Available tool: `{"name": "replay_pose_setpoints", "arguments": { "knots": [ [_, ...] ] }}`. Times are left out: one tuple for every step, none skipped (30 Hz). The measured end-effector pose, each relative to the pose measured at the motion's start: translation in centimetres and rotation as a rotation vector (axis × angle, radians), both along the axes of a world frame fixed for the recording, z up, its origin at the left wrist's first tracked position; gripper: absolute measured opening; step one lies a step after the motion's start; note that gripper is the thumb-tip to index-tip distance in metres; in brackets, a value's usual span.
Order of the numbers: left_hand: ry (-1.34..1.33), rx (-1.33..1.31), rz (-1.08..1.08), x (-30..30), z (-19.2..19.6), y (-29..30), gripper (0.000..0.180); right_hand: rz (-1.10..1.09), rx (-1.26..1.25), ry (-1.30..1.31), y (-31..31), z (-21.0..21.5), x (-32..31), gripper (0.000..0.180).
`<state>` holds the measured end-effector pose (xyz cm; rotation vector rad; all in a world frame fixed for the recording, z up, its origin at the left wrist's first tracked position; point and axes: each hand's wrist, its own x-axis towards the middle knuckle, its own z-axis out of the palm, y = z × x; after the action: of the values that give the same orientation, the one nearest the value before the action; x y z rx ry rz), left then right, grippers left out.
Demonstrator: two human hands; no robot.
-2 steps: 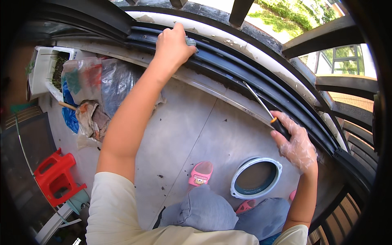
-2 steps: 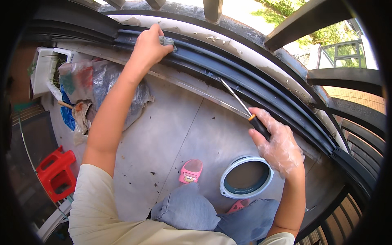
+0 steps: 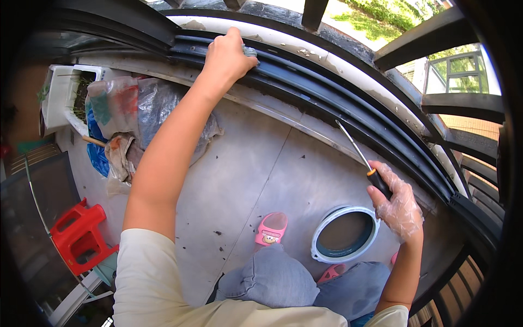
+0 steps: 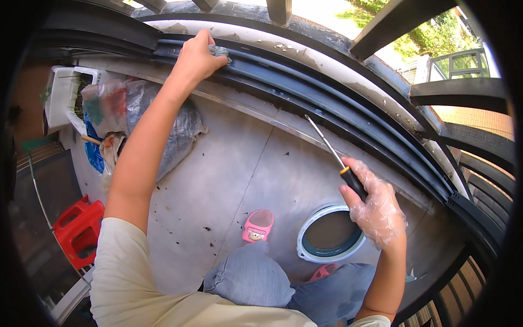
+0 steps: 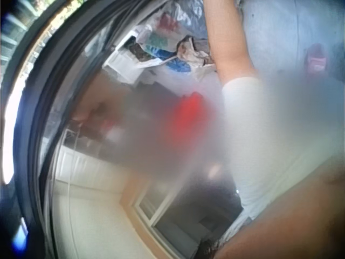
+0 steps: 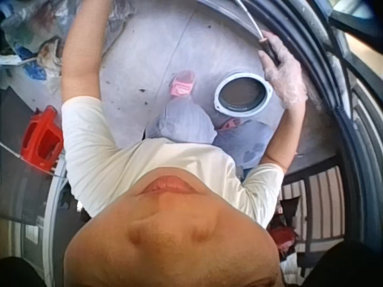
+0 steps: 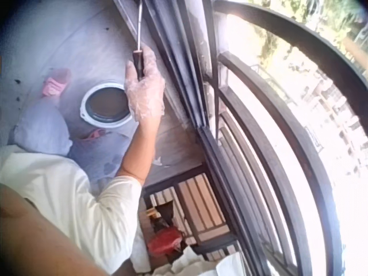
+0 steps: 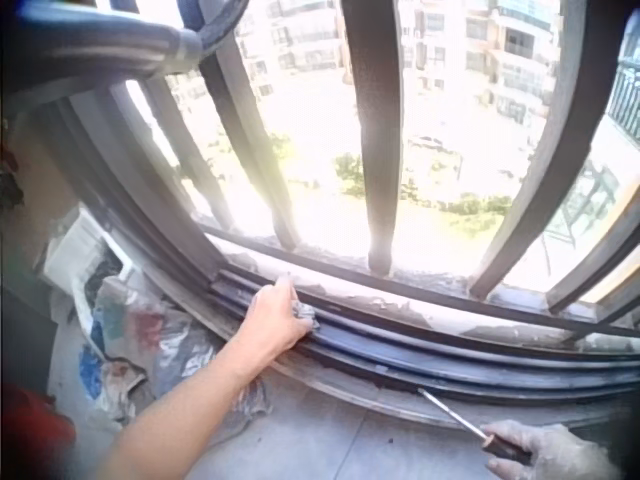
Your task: The person sits on the balcony floor and cleans the metal window frame using a cloth and a screwdriver. They dip the cloth into a bucket of water, wipe the frame, and use the screwdriver to scrape debris from the grooves. The person repeats this process, occasionally rinsing the cloth in the bucket.
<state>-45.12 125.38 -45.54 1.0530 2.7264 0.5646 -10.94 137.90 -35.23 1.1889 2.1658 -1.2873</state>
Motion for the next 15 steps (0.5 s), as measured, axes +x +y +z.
{"name": "replay_pose_setpoints", "arguments": {
  "knots": [
    [0.024,-0.019,-0.003,-0.1,-0.1,0.0,0.047,-0.048,-0.005,-0.058,-0.4,0.2,0.9,0.044],
    [0.046,-0.033,-0.005,-0.2,-0.1,0.1,0.048,-0.067,0.008,-0.053,-0.7,0.3,1.8,0.044],
    [0.049,-0.055,0.009,-0.2,-0.2,0.1,0.049,-0.086,0.020,-0.048,-0.9,0.4,2.7,0.044],
    [0.052,-0.077,0.024,-0.2,-0.2,0.1,0.050,-0.103,0.032,-0.044,-1.1,0.5,3.6,0.044],
    [0.059,-0.099,0.040,-0.3,-0.1,0.2,0.051,-0.130,0.039,-0.022,-1.1,0.3,4.7,0.044],
    [0.079,-0.146,0.074,-0.4,0.0,0.1,0.052,-0.165,0.032,-0.023,-1.3,0.3,5.7,0.044],
    [0.100,-0.194,0.109,-0.5,0.1,0.0,0.052,-0.199,0.024,-0.025,-1.4,0.4,6.6,0.044],
    [0.119,-0.238,0.141,-0.7,0.2,0.0,0.053,-0.228,0.023,-0.011,-1.7,0.4,7.6,0.045],
    [0.141,-0.253,0.169,-1.5,0.0,-0.3,0.051,-0.254,0.019,0.005,-1.9,0.5,8.6,0.045],
    [0.123,-0.262,0.193,-2.3,-0.2,-0.8,0.053,-0.279,0.016,0.021,-2.1,0.5,9.6,0.045],
    [0.152,-0.331,0.223,-2.2,0.0,-0.6,0.053,-0.340,-0.023,-0.006,-2.4,1.0,9.8,0.044],
    [0.180,-0.399,0.254,-2.0,0.1,-0.5,0.053,-0.400,-0.063,-0.034,-2.8,1.3,10.2,0.044],
    [0.232,-0.439,0.255,-1.8,0.2,-0.3,0.054,-0.418,-0.052,0.052,-3.3,0.6,11.3,0.044],
    [0.285,-0.478,0.259,-1.3,0.5,0.1,0.055,-0.462,-0.084,0.060,-3.6,0.5,12.0,0.045],
    [0.338,-0.518,0.262,-1.0,0.8,0.4,0.056,-0.505,-0.117,0.067,-4.0,0.5,12.5,0.045]
  ]
}}
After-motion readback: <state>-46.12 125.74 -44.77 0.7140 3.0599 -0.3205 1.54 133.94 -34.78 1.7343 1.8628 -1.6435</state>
